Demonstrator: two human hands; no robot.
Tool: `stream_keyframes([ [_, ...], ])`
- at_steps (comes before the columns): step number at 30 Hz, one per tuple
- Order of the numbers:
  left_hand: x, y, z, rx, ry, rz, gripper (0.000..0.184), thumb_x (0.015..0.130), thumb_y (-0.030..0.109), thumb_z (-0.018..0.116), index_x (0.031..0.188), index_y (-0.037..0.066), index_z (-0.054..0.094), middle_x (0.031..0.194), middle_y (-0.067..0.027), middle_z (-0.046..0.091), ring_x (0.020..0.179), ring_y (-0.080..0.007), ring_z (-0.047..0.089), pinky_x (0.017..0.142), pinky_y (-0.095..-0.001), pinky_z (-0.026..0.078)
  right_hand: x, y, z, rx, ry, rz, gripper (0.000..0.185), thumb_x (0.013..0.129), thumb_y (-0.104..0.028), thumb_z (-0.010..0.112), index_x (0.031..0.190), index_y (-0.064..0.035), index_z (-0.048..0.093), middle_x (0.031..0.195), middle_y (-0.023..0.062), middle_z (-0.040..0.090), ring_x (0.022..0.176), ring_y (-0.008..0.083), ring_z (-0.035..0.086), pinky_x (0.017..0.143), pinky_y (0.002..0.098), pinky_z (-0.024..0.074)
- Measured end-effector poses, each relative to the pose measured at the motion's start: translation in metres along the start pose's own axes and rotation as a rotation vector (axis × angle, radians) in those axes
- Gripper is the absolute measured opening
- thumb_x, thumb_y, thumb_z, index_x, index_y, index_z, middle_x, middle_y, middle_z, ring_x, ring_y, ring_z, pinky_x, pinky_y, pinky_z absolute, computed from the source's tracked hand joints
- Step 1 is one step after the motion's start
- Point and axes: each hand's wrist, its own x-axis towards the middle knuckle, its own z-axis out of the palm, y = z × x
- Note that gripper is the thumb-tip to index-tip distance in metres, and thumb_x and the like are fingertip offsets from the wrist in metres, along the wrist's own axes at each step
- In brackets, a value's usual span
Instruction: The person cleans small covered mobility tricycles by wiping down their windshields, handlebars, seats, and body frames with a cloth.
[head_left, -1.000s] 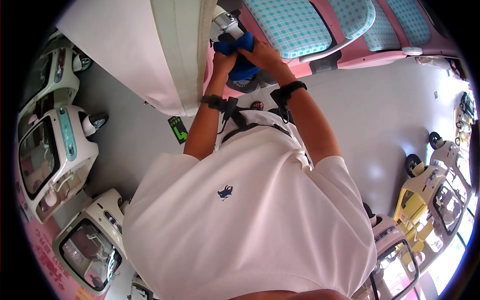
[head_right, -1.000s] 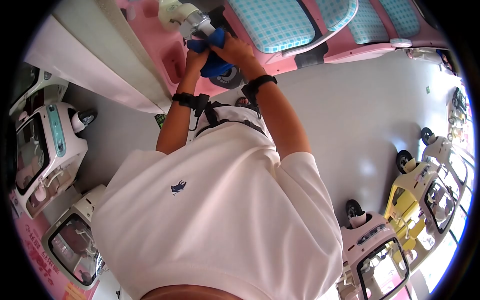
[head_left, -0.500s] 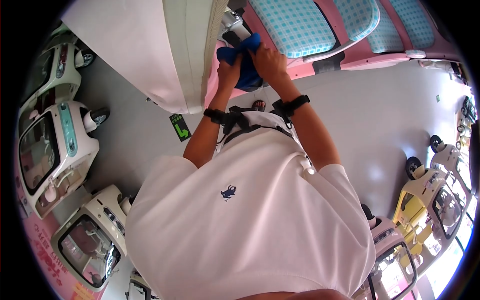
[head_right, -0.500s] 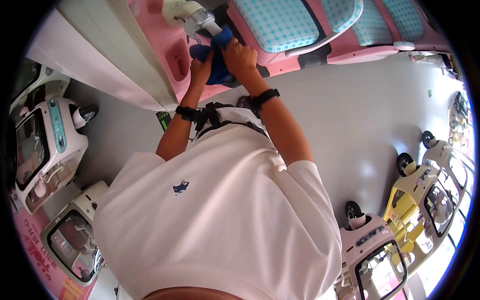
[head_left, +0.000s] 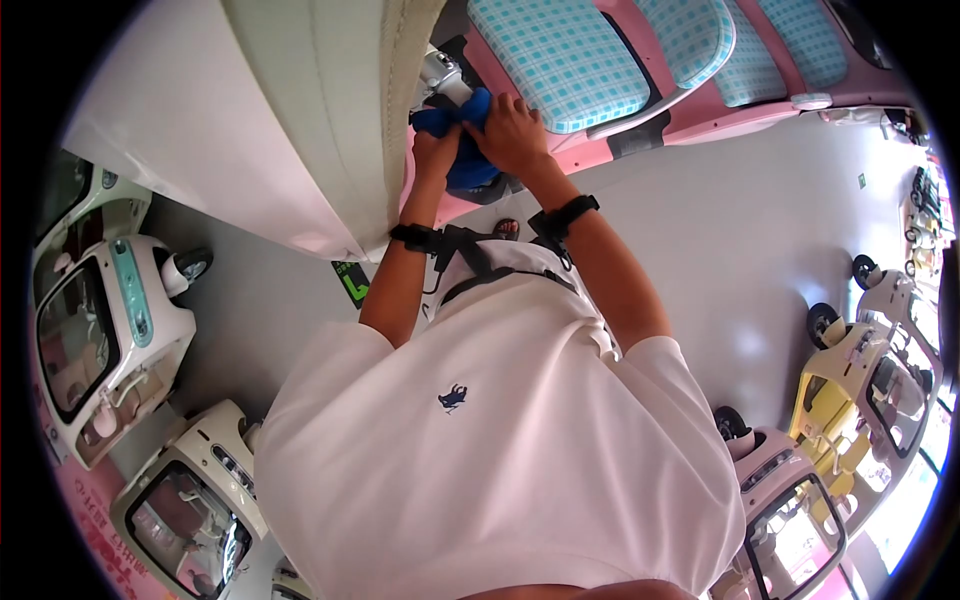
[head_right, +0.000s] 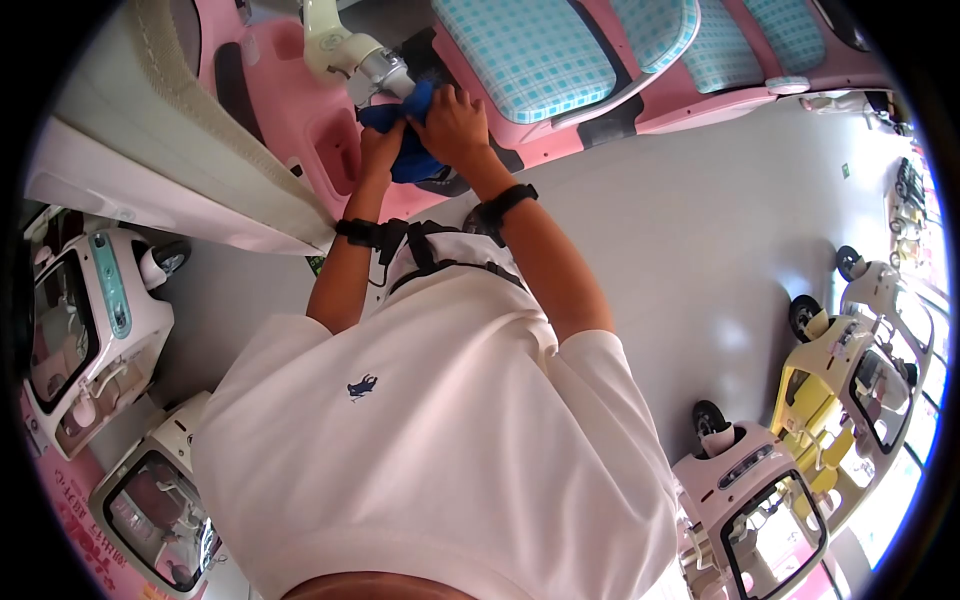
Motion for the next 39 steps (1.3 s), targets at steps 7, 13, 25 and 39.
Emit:
stream_keyframes([
  [7, 0.001, 0.007, 0.004, -0.259, 0.003, 0.031, 0.043, 0.087, 0.030, 0.070, 0.117, -0.001, 0.067, 0.110, -0.0150, 0.071, 0.102, -0.0216, 0.067, 0.085, -0.0337, 0.050, 0.013, 0.006, 0.015, 0.367, -0.132, 0.138, 0.067, 0.092, -0.051, 0.056, 0.130, 0.0037, 0.052, 0.091, 0.0235, 0.070, 0.083, 0.0435, 0.069, 0.077, 0.0494, 0.0559],
  [13, -0.058, 0.045, -0.030, 0.198, -0.016, 0.019, 0.050, 0.095, 0.044, 0.056, 0.112, -0.004, 0.064, 0.115, -0.0318, 0.063, 0.113, -0.0450, 0.059, 0.095, -0.0472, 0.046, -0.019, 0.006, -0.004, 0.328, -0.070, 0.046, 0.055, 0.091, -0.027, 0.058, 0.137, 0.0021, 0.047, 0.111, 0.0254, 0.065, 0.094, 0.0409, 0.068, 0.082, 0.0454, 0.0564],
  [25, -0.080, 0.099, -0.046, 0.358, -0.032, 0.508, 0.045, 0.100, 0.038, 0.052, 0.115, -0.003, 0.061, 0.121, -0.0306, 0.053, 0.112, -0.0465, 0.052, 0.097, -0.0481, 0.041, -0.005, 0.015, -0.029, 0.544, 0.296, 0.108, 0.028, 0.090, -0.019, 0.064, 0.106, 0.0028, 0.061, 0.100, 0.0234, 0.061, 0.087, 0.0456, 0.062, 0.076, 0.0502, 0.0516],
  [39, -0.031, 0.104, -0.018, 0.749, -0.142, 0.910, 0.078, 0.062, 0.036, 0.088, 0.125, 0.006, 0.055, 0.125, -0.0164, 0.052, 0.114, -0.0382, 0.050, 0.095, -0.0497, 0.042, 0.024, 0.051, 0.053, 1.009, -0.150, 0.253, 0.096, 0.090, -0.069, 0.051, 0.141, 0.0114, 0.034, 0.121, 0.0377, 0.058, 0.121, 0.0472, 0.055, 0.102, 0.0457, 0.0429],
])
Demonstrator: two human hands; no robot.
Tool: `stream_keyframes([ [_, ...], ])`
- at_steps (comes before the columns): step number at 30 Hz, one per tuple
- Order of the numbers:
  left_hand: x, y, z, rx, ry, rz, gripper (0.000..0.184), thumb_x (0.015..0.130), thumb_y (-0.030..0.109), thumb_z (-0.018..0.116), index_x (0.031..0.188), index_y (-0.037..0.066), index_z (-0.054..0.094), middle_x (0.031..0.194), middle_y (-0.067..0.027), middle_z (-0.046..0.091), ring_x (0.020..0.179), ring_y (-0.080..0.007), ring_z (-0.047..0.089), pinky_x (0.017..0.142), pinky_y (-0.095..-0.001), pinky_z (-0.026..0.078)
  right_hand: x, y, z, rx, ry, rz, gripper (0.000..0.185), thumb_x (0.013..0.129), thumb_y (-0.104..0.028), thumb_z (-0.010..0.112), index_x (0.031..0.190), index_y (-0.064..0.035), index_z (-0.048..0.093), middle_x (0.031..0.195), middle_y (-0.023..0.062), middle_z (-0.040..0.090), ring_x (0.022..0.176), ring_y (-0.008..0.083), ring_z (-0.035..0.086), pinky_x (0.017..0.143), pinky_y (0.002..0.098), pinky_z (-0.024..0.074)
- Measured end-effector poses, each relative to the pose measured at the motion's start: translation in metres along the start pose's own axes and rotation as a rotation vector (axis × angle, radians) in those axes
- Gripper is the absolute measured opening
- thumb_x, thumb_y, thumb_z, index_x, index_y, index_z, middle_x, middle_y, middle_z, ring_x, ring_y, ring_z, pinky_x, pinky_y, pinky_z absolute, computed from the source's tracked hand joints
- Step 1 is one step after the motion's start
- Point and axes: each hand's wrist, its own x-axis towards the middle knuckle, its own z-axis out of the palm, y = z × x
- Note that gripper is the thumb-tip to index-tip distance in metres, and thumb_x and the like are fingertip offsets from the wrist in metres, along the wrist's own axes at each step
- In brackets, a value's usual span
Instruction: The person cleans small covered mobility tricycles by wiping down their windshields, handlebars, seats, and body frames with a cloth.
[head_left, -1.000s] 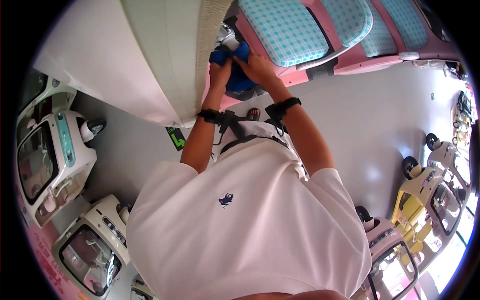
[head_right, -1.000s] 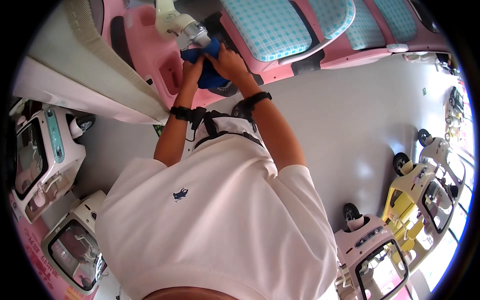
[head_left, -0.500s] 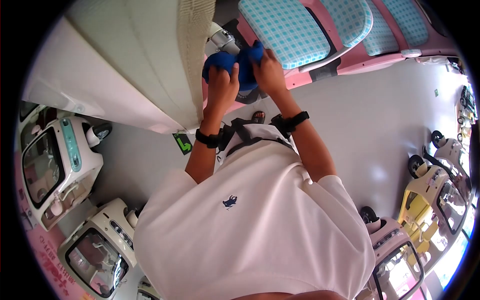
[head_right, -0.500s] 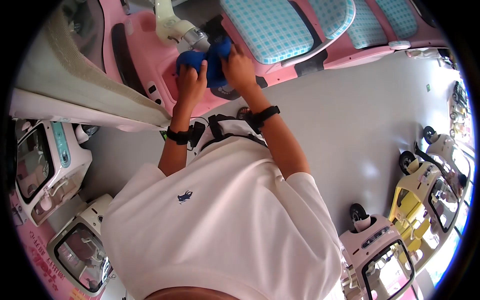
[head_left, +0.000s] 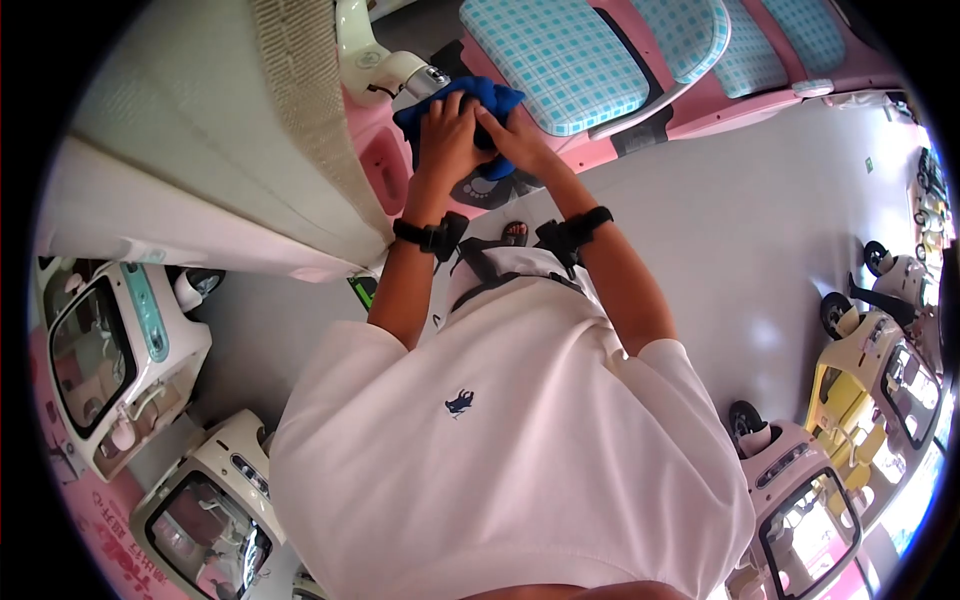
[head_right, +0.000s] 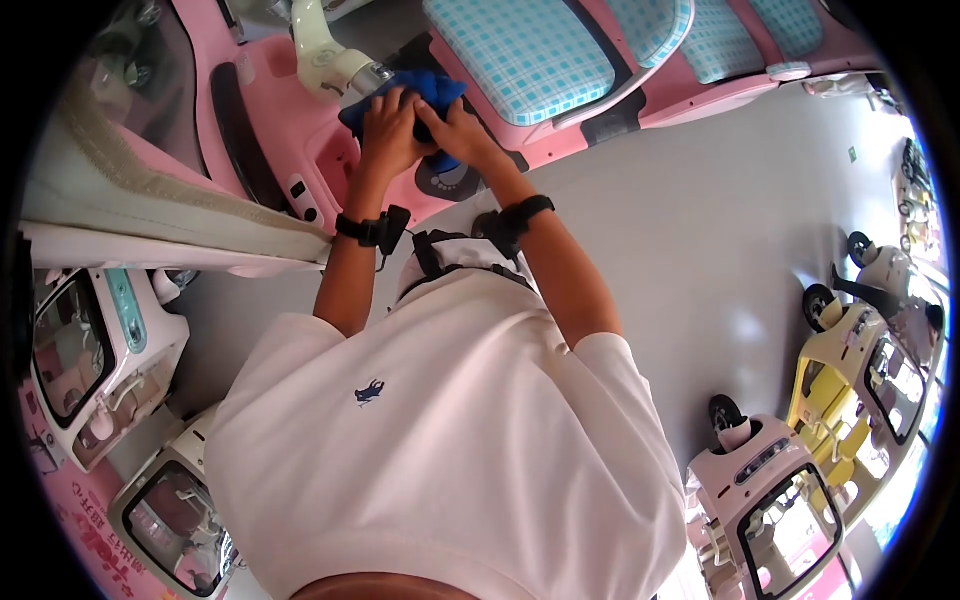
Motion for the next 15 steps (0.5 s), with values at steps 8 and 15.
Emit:
stream_keyframes([
  [8, 0.002, 0.010, 0.009, 0.016, 0.120, -0.109, 0.054, 0.058, 0.029, 0.088, 0.103, 0.017, 0.061, 0.109, -0.0051, 0.057, 0.104, -0.0332, 0.052, 0.081, -0.0486, 0.043, -0.013, 0.001, -0.005, 0.606, -0.253, 0.382, 0.091, 0.084, -0.064, 0.065, 0.144, 0.0001, 0.042, 0.132, 0.0170, 0.055, 0.120, 0.0239, 0.055, 0.094, 0.0369, 0.0491],
  [15, -0.013, 0.010, 0.026, -0.057, 0.138, -0.133, 0.037, 0.064, 0.024, 0.084, 0.089, 0.011, 0.060, 0.098, -0.0108, 0.054, 0.094, -0.0380, 0.053, 0.074, -0.0491, 0.044, -0.036, -0.037, -0.035, 0.103, -0.287, 0.248, 0.067, 0.087, -0.054, 0.068, 0.127, -0.0018, 0.058, 0.123, 0.0157, 0.064, 0.110, 0.0238, 0.063, 0.089, 0.0366, 0.0508],
])
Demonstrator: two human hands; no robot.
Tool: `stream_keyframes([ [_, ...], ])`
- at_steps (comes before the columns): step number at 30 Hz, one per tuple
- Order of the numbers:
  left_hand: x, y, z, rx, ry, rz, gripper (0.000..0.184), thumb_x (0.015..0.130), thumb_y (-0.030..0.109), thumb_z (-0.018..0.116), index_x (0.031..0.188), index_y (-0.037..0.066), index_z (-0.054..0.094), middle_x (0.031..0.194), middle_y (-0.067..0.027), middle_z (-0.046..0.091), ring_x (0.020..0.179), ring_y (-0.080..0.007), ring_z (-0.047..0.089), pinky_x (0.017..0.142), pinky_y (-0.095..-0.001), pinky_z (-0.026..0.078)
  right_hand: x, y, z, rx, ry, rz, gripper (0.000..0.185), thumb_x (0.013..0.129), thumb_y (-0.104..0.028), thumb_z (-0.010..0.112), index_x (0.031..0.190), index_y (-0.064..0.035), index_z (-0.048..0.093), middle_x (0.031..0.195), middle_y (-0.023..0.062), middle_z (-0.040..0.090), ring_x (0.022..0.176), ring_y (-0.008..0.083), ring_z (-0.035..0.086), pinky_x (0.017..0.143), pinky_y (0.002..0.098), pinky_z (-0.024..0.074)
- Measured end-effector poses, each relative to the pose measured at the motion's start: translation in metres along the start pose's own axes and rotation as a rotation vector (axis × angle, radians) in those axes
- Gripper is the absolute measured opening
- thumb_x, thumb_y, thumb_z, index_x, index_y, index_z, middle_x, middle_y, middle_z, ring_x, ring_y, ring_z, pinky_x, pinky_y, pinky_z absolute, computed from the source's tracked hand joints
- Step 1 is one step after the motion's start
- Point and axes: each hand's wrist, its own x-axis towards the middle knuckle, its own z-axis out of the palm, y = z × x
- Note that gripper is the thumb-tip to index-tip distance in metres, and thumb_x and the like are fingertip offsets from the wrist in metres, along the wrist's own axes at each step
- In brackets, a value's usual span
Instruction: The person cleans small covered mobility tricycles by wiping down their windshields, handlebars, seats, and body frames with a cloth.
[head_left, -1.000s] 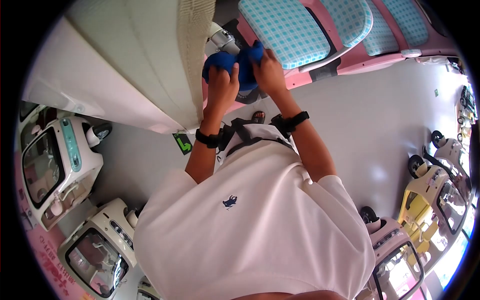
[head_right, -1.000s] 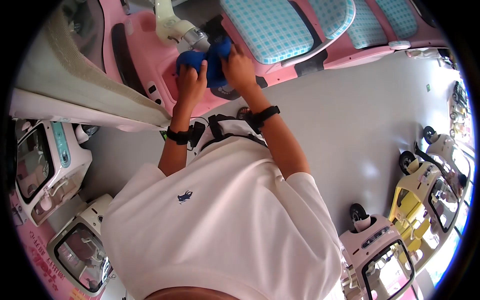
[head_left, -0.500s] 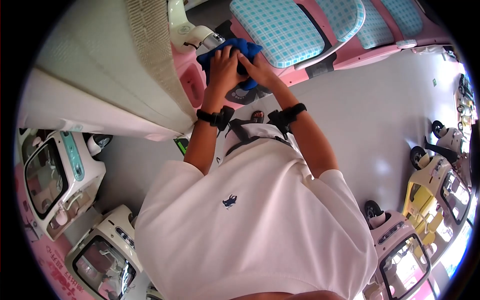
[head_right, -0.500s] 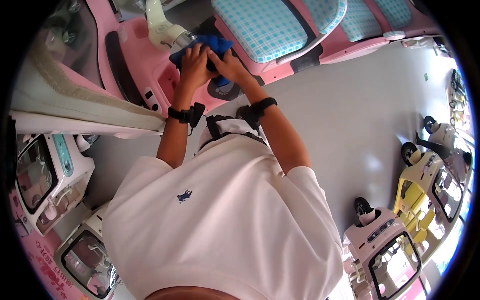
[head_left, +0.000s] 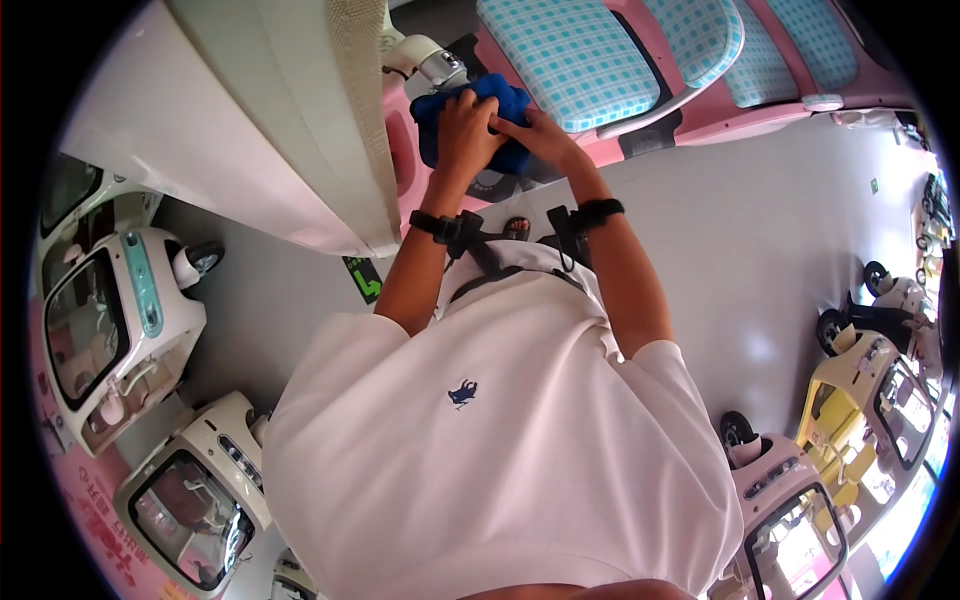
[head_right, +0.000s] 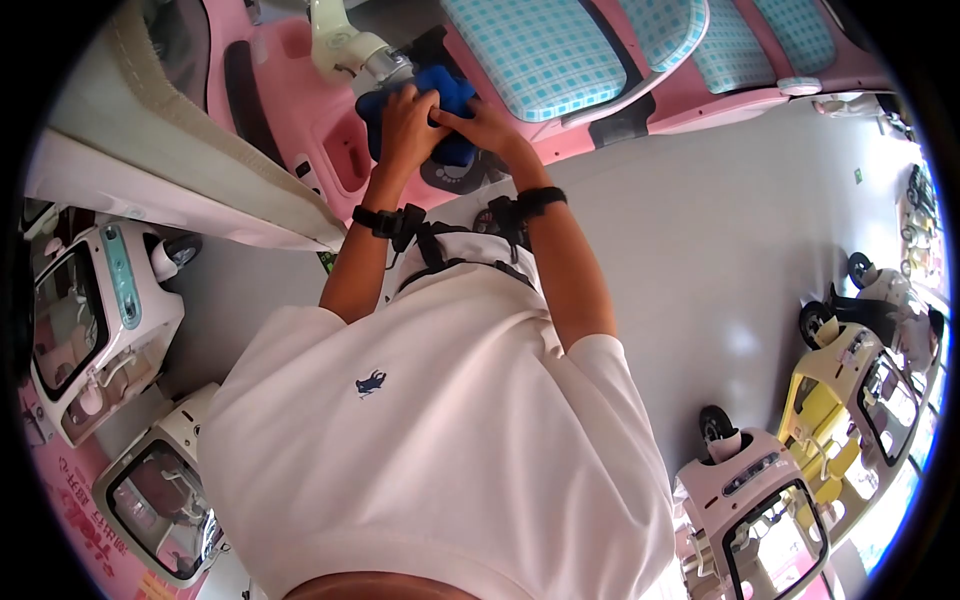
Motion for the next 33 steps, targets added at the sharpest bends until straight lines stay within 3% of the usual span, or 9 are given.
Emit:
stream_keyframes([
  [2, 0.001, -0.001, -0.002, -0.041, 0.051, 0.017, 0.041, 0.064, 0.024, 0.084, 0.091, 0.009, 0.058, 0.099, -0.0135, 0.053, 0.094, -0.0395, 0.053, 0.074, -0.0493, 0.044, -0.006, -0.015, -0.007, -0.523, 0.139, -0.139, 0.065, 0.082, -0.055, 0.070, 0.106, 0.0049, 0.066, 0.106, 0.0259, 0.068, 0.099, 0.0362, 0.068, 0.082, 0.0407, 0.0525],
  [5, 0.002, 0.005, -0.007, -0.120, 0.251, -0.072, 0.054, 0.061, 0.024, 0.087, 0.103, 0.006, 0.058, 0.104, -0.0177, 0.053, 0.092, -0.0401, 0.055, 0.078, -0.0485, 0.046, -0.008, -0.018, -0.004, -0.675, 0.292, -0.385, 0.062, 0.082, -0.051, 0.070, 0.106, 0.0058, 0.064, 0.112, 0.0322, 0.063, 0.102, 0.0454, 0.063, 0.085, 0.0465, 0.0509],
  [8, 0.003, 0.010, -0.004, -0.054, 0.296, -0.084, 0.060, 0.060, 0.019, 0.086, 0.109, 0.003, 0.054, 0.106, -0.0201, 0.052, 0.091, -0.0408, 0.054, 0.080, -0.0478, 0.045, 0.006, -0.014, 0.008, -0.541, 0.347, -0.456, 0.061, 0.083, -0.048, 0.067, 0.110, 0.0057, 0.062, 0.112, 0.0321, 0.063, 0.103, 0.0466, 0.062, 0.088, 0.0501, 0.0492],
  [10, 0.001, 0.007, 0.002, -0.054, 0.315, -0.047, 0.041, 0.066, 0.008, 0.075, 0.099, 0.002, 0.051, 0.101, -0.0217, 0.051, 0.095, -0.0452, 0.051, 0.080, -0.0516, 0.042, 0.031, 0.004, 0.018, -0.523, 0.314, -0.385, 0.061, 0.084, -0.047, 0.066, 0.114, 0.0056, 0.060, 0.112, 0.0326, 0.063, 0.104, 0.0471, 0.062, 0.089, 0.0507, 0.0489],
  [17, -0.013, 0.022, 0.018, -0.133, 0.291, -0.093, 0.033, 0.069, 0.001, 0.066, 0.099, 0.003, 0.053, 0.098, -0.0198, 0.053, 0.089, -0.0454, 0.053, 0.077, -0.0520, 0.042, 0.010, -0.003, 0.011, -0.500, 0.212, -0.309, 0.055, 0.084, -0.035, 0.063, 0.123, 0.0025, 0.054, 0.105, 0.0333, 0.064, 0.102, 0.0499, 0.061, 0.090, 0.0528, 0.0481],
  [25, -0.074, 0.056, -0.004, -0.334, 0.219, -0.270, 0.018, 0.074, 0.004, 0.065, 0.089, -0.003, 0.057, 0.083, -0.0224, 0.062, 0.081, -0.0444, 0.060, 0.067, -0.0433, 0.050, -0.079, -0.010, 0.028, -0.593, 0.384, -0.638, 0.055, 0.076, -0.023, 0.068, 0.125, -0.0078, 0.049, 0.111, 0.0201, 0.055, 0.103, 0.0450, 0.057, 0.087, 0.0529, 0.0488],
  [27, -0.094, 0.064, -0.028, -0.422, 0.110, -0.446, 0.018, 0.076, 0.008, 0.066, 0.088, -0.003, 0.058, 0.077, -0.0209, 0.060, 0.073, -0.0377, 0.061, 0.067, -0.0403, 0.050, -0.104, -0.021, 0.038, -0.547, 0.442, -0.806, 0.051, 0.075, -0.019, 0.067, 0.123, -0.0089, 0.051, 0.106, 0.0185, 0.055, 0.100, 0.0424, 0.058, 0.087, 0.0511, 0.0484],
  [28, -0.103, 0.070, -0.039, -0.520, 0.102, -0.575, 0.023, 0.080, 0.012, 0.066, 0.097, -0.002, 0.060, 0.080, -0.0157, 0.061, 0.072, -0.0262, 0.061, 0.066, -0.0367, 0.049, -0.113, -0.026, 0.043, -0.541, 0.431, -0.864, 0.054, 0.076, -0.009, 0.069, 0.125, -0.0059, 0.047, 0.108, 0.0214, 0.053, 0.091, 0.0438, 0.057, 0.083, 0.0498, 0.0484],
  [33, -0.151, 0.071, -0.074, -0.869, -0.113, -0.900, 0.035, 0.083, 0.012, 0.066, 0.115, -0.001, 0.060, 0.090, -0.0046, 0.066, 0.076, -0.0150, 0.061, 0.066, -0.0287, 0.050, -0.150, -0.060, 0.060, -0.483, 0.357, -0.964, 0.046, 0.074, -0.005, 0.070, 0.117, -0.0100, 0.053, 0.104, 0.0176, 0.050, 0.086, 0.0395, 0.060, 0.072, 0.0446, 0.0522],
])
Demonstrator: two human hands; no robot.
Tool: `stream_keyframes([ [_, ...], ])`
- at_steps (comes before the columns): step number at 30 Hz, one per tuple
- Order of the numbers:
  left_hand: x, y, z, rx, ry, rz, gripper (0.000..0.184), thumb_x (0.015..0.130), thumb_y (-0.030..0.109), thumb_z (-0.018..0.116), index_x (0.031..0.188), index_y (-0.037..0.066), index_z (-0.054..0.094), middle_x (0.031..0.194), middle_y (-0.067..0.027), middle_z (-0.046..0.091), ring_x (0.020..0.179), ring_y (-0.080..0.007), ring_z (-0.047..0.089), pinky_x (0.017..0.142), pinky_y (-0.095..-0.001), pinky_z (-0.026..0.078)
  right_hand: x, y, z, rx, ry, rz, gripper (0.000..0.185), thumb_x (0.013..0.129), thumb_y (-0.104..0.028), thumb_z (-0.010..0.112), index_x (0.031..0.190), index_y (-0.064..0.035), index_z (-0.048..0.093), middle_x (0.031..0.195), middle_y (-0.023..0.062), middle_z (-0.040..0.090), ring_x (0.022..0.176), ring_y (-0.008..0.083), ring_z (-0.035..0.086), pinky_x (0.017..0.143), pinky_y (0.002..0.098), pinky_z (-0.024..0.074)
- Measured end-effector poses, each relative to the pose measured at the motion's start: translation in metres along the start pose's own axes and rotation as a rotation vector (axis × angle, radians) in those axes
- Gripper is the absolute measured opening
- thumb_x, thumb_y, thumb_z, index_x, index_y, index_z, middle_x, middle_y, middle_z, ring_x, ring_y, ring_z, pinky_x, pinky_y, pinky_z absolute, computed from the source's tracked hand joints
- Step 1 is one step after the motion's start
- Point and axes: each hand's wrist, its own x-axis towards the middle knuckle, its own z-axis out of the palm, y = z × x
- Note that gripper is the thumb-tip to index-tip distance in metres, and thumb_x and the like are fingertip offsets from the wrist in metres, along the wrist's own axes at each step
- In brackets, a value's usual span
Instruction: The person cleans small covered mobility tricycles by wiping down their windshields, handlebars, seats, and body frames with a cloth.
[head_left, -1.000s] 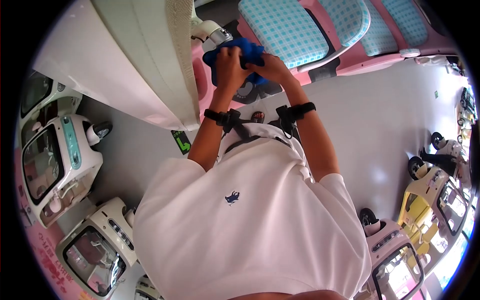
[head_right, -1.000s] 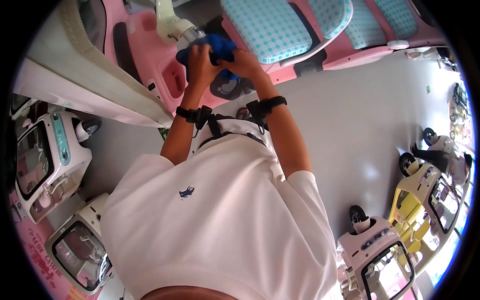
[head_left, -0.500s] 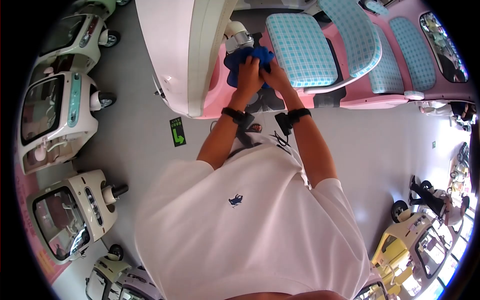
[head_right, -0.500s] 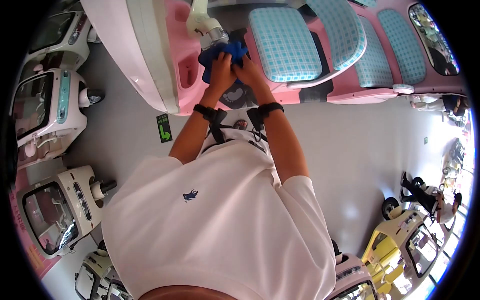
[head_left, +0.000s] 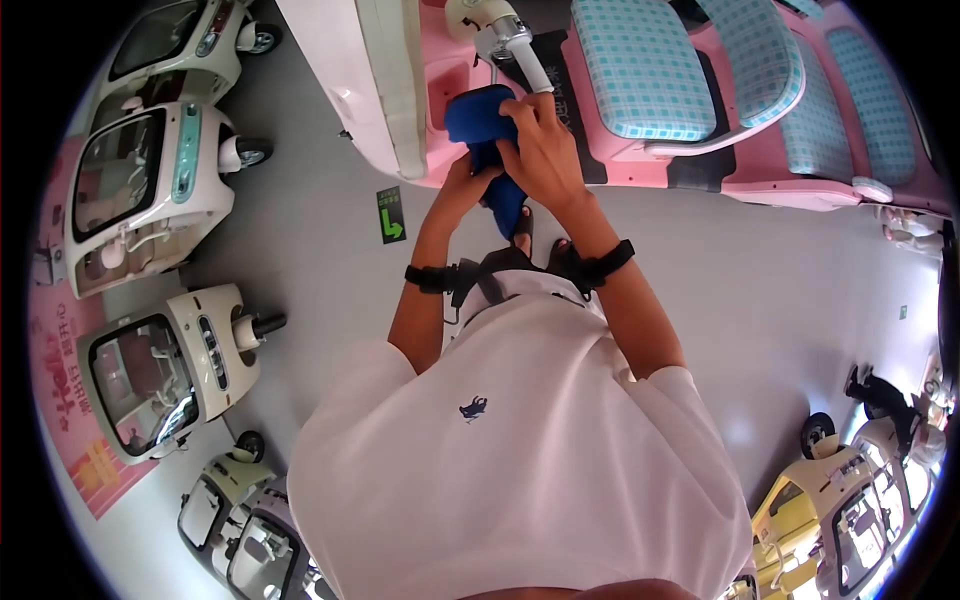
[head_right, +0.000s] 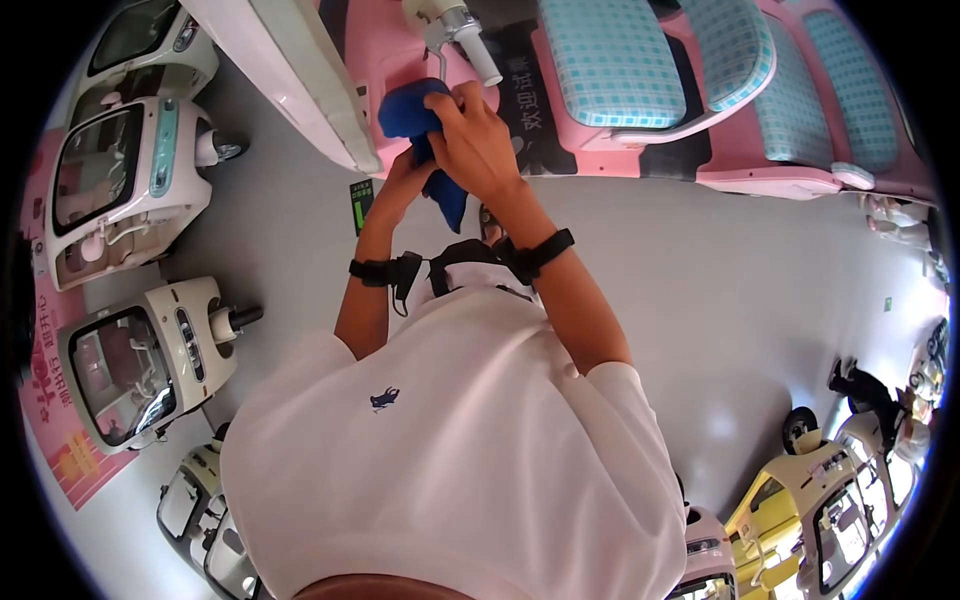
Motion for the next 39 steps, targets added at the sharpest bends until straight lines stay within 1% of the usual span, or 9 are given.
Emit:
stream_keyframes([
  [4, -0.051, 0.043, -0.025, -0.058, 0.054, 0.110, 0.037, 0.081, 0.006, 0.066, 0.117, -0.001, 0.060, 0.100, -0.0064, 0.066, 0.083, -0.0110, 0.060, 0.070, -0.0262, 0.051, 0.008, -0.026, 0.000, 0.042, -0.011, -0.125, 0.036, 0.072, -0.007, 0.070, 0.106, -0.0161, 0.062, 0.098, 0.0089, 0.052, 0.091, 0.0306, 0.059, 0.077, 0.0398, 0.0523],
  [10, -0.064, 0.085, -0.093, -0.006, 0.764, 0.771, 0.032, 0.080, 0.000, 0.065, 0.111, 0.000, 0.056, 0.102, -0.0050, 0.061, 0.096, -0.0126, 0.056, 0.082, -0.0277, 0.048, 0.045, -0.074, 0.009, -0.301, 0.321, -0.583, 0.031, 0.071, -0.017, 0.068, 0.099, -0.0296, 0.066, 0.102, 0.0014, 0.053, 0.091, 0.0225, 0.053, 0.076, 0.0357, 0.0436],
  [15, -0.014, 0.112, -0.121, 0.252, 0.815, 1.160, 0.043, 0.092, 0.006, 0.058, 0.130, 0.000, 0.038, 0.135, -0.0178, 0.043, 0.126, -0.0308, 0.044, 0.107, -0.0386, 0.034, 0.092, -0.098, 0.054, -0.440, 0.462, -0.582, 0.030, 0.071, -0.019, 0.067, 0.098, -0.0317, 0.066, 0.105, -0.0038, 0.053, 0.098, 0.0196, 0.051, 0.078, 0.0358, 0.0368],
  [19, 0.021, 0.087, -0.145, 0.079, 0.622, 1.153, 0.028, 0.100, 0.016, 0.049, 0.123, 0.000, 0.050, 0.122, -0.0119, 0.053, 0.111, -0.0230, 0.053, 0.096, -0.0351, 0.043, 0.092, -0.108, 0.091, -0.466, 0.479, -0.513, 0.028, 0.071, -0.015, 0.067, 0.095, -0.0289, 0.066, 0.103, -0.0039, 0.054, 0.094, 0.0195, 0.051, 0.076, 0.0350, 0.0365],
  [22, 0.035, 0.042, -0.158, -0.015, 0.440, 1.032, 0.032, 0.102, 0.018, 0.045, 0.128, 0.000, 0.049, 0.124, -0.0134, 0.053, 0.114, -0.0259, 0.053, 0.100, -0.0360, 0.041, 0.082, -0.120, 0.120, -0.516, 0.397, -0.480, 0.025, 0.072, -0.016, 0.068, 0.094, -0.0269, 0.067, 0.102, -0.0034, 0.056, 0.091, 0.0181, 0.053, 0.072, 0.0343, 0.0374],
  [24, 0.049, 0.019, -0.166, -0.011, 0.427, 0.911, 0.036, 0.098, 0.013, 0.048, 0.131, -0.001, 0.049, 0.146, -0.0218, 0.036, 0.134, -0.0398, 0.036, 0.112, -0.0428, 0.029, 0.076, -0.127, 0.134, -0.546, 0.310, -0.482, 0.020, 0.072, -0.016, 0.068, 0.090, -0.0235, 0.065, 0.097, -0.0019, 0.057, 0.088, 0.0183, 0.055, 0.071, 0.0337, 0.0381],
  [28, 0.065, -0.004, -0.186, 0.161, 0.343, 1.027, 0.041, 0.091, 0.010, 0.053, 0.131, -0.001, 0.049, 0.141, -0.0242, 0.040, 0.133, -0.0439, 0.036, 0.112, -0.0466, 0.030, 0.076, -0.145, 0.143, -0.588, 0.062, -0.398, 0.013, 0.073, -0.014, 0.067, 0.077, -0.0138, 0.056, 0.081, 0.0025, 0.055, 0.078, 0.0206, 0.057, 0.067, 0.0335, 0.0409],
  [33, 0.040, 0.034, -0.186, 0.080, 0.464, 1.033, 0.044, 0.084, 0.010, 0.059, 0.126, 0.000, 0.050, 0.130, -0.0238, 0.046, 0.125, -0.0449, 0.040, 0.108, -0.0517, 0.032, 0.107, -0.139, 0.145, -0.501, 0.143, -0.566, 0.017, 0.063, -0.007, 0.063, 0.066, -0.0114, 0.047, 0.063, 0.0037, 0.047, 0.056, 0.0225, 0.053, 0.058, 0.0349, 0.0409],
  [39, 0.041, 0.015, -0.191, 0.322, 0.486, 0.850, 0.046, 0.083, 0.021, 0.069, 0.119, 0.003, 0.048, 0.108, -0.0209, 0.050, 0.099, -0.0426, 0.056, 0.078, -0.0467, 0.051, 0.103, -0.132, 0.148, -0.574, 0.134, -0.638, 0.018, 0.061, -0.006, 0.062, 0.063, -0.0137, 0.046, 0.062, 0.0008, 0.045, 0.055, 0.0201, 0.052, 0.055, 0.0332, 0.0390],
])
